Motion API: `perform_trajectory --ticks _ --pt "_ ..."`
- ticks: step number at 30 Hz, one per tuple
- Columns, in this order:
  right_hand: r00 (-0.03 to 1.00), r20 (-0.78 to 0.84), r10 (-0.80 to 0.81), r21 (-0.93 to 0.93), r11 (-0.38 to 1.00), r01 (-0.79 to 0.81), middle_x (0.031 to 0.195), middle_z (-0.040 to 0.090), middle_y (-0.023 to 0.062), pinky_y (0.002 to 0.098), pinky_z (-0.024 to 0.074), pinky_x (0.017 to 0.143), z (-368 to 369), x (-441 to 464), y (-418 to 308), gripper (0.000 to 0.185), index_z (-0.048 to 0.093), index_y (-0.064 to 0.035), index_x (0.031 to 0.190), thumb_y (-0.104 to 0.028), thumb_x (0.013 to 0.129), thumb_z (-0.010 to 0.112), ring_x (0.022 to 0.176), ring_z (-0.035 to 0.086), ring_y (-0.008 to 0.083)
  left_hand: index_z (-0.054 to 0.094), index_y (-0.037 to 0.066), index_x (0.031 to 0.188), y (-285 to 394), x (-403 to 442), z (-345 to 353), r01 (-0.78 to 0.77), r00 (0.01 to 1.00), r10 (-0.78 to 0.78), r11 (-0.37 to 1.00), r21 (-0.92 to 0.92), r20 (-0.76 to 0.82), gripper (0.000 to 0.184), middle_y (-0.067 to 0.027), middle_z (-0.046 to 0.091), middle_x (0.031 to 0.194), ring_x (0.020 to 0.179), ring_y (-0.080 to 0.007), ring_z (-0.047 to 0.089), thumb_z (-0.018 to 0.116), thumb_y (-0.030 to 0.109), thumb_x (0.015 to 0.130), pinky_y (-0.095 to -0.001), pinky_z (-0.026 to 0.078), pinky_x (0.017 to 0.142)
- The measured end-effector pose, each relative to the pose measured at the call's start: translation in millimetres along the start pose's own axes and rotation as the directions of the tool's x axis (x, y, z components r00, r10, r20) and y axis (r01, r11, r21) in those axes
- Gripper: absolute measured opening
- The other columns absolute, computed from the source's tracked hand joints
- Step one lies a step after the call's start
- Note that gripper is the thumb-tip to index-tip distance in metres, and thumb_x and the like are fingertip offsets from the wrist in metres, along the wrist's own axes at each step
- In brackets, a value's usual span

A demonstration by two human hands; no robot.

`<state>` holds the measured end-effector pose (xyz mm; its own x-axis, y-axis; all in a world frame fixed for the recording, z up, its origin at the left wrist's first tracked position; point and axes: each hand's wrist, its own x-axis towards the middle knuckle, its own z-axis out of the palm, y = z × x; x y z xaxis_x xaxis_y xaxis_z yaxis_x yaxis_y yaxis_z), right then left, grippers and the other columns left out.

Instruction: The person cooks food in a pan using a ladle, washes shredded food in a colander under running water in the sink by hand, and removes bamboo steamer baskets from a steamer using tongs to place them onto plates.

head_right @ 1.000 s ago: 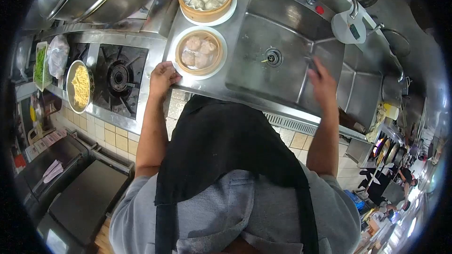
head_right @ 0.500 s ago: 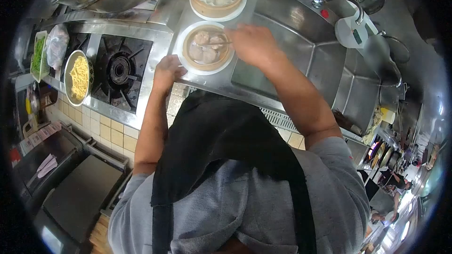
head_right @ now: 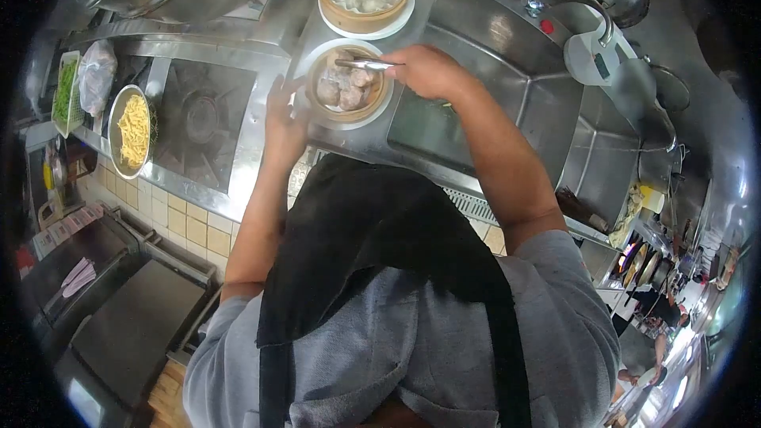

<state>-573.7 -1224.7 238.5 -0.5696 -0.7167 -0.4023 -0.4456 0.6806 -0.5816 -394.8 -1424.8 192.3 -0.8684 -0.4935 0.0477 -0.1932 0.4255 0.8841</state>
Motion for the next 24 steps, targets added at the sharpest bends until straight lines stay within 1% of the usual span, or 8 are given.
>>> perform_trajectory --ticks 2,3,6,15,19,21,23,24 --pt "0.999 0.049 0.001 0.127 0.992 -0.007 0.082 0.062 0.0111 0.0347 0.0441 0.075 1.5 2.9 6.9 0.029 0.057 -0.0151 0.115 -0.023 0.088 0.051 0.081 0.059 0.0232 0.051 0.004 0.121 17.4 6.0 4.6 -0.182 0.979 0.165 0.974 0.136 0.122 0.054 -0.0284 0.023 0.137 0.125 -0.0416 0.030 0.054 -0.001 0.067 -0.0400 0.028 0.103" --pt "0.999 0.049 -0.002 0.129 0.992 -0.005 0.082 0.062 0.0111 0.0347 0.0441 0.075 0.5 2.7 6.7 0.029 0.057 -0.0151 0.115 -0.023 0.088 0.051 0.081 0.059 0.0232 0.050 0.004 0.123 8.2 6.2 14.1 -0.134 0.983 0.111 0.979 0.152 0.147 0.056 -0.0317 0.019 0.138 0.130 -0.0434 0.018 0.055 0.003 0.068 -0.0433 0.019 0.107" --pt "0.996 0.093 0.008 0.180 0.983 -0.024 0.078 0.061 0.0090 0.0323 0.0440 0.073 0.0 3.7 7.9 0.029 0.058 -0.0148 0.115 -0.022 0.088 0.050 0.075 0.056 0.0178 0.051 0.007 0.123 5.3 10.7 33.2 -0.131 0.978 0.070 0.939 0.318 0.197 0.053 -0.0324 0.009 0.141 0.132 -0.0452 0.006 0.054 0.008 0.070 -0.0458 0.010 0.108" --pt "0.993 0.110 0.046 0.165 0.984 -0.064 0.082 0.063 0.0106 0.0332 0.0443 0.074 -1.7 0.4 5.8 0.029 0.058 -0.0184 0.116 -0.021 0.088 0.051 0.077 0.057 0.0184 0.051 0.015 0.126 -5.1 22.2 39.1 0.061 0.959 -0.098 0.988 0.143 0.266 0.052 -0.0312 -0.007 0.142 0.134 -0.0427 -0.005 0.053 0.016 0.074 -0.0436 -0.003 0.108" --pt "0.994 0.103 0.023 0.154 0.987 -0.039 0.088 0.063 0.0112 0.0349 0.0443 0.076 -2.9 1.2 11.2 0.028 0.059 -0.0168 0.114 -0.023 0.087 0.051 0.081 0.058 0.0228 0.051 0.014 0.125 -5.8 27.5 33.2 0.033 0.946 -0.084 0.985 0.167 0.312 0.051 -0.0314 0.003 0.142 0.135 -0.0376 -0.004 0.053 0.017 0.075 -0.0437 -0.001 0.108" --pt "0.995 0.101 0.012 0.129 0.991 -0.025 0.092 0.063 0.0109 0.0353 0.0444 0.077 -5.4 -2.2 6.5 0.028 0.059 -0.0165 0.114 -0.024 0.087 0.052 0.084 0.059 0.0247 0.054 0.011 0.120 -2.5 24.6 25.1 0.064 0.955 -0.063 0.998 0.006 0.291 0.046 -0.0326 0.016 0.139 0.135 -0.0351 0.006 0.052 0.012 0.075 -0.0414 0.006 0.109" --pt "0.995 -0.095 -0.024 -0.237 0.971 0.001 0.102 0.061 0.0101 0.0369 0.0436 0.081 -8.6 -15.1 -10.7 0.030 0.057 -0.0182 0.115 -0.027 0.086 0.052 0.094 0.057 0.0278 0.057 0.009 0.114 -2.6 18.8 18.1 0.119 0.978 -0.097 0.987 -0.111 0.184 0.040 -0.0322 0.027 0.135 0.133 -0.0334 0.018 0.050 0.007 0.075 -0.0384 0.018 0.106" --pt "0.995 -0.095 -0.024 -0.237 0.972 0.001 0.102 0.061 0.0101 0.0369 0.0436 0.081 -12.7 -19.0 -17.4 0.030 0.057 -0.0182 0.115 -0.027 0.086 0.052 0.094 0.057 0.0278 0.058 0.007 0.110 -3.7 17.0 14.0 0.154 0.986 -0.141 0.972 -0.177 0.084 0.036 -0.0313 0.034 0.132 0.131 -0.0326 0.026 0.049 0.003 0.075 -0.0361 0.027 0.103"
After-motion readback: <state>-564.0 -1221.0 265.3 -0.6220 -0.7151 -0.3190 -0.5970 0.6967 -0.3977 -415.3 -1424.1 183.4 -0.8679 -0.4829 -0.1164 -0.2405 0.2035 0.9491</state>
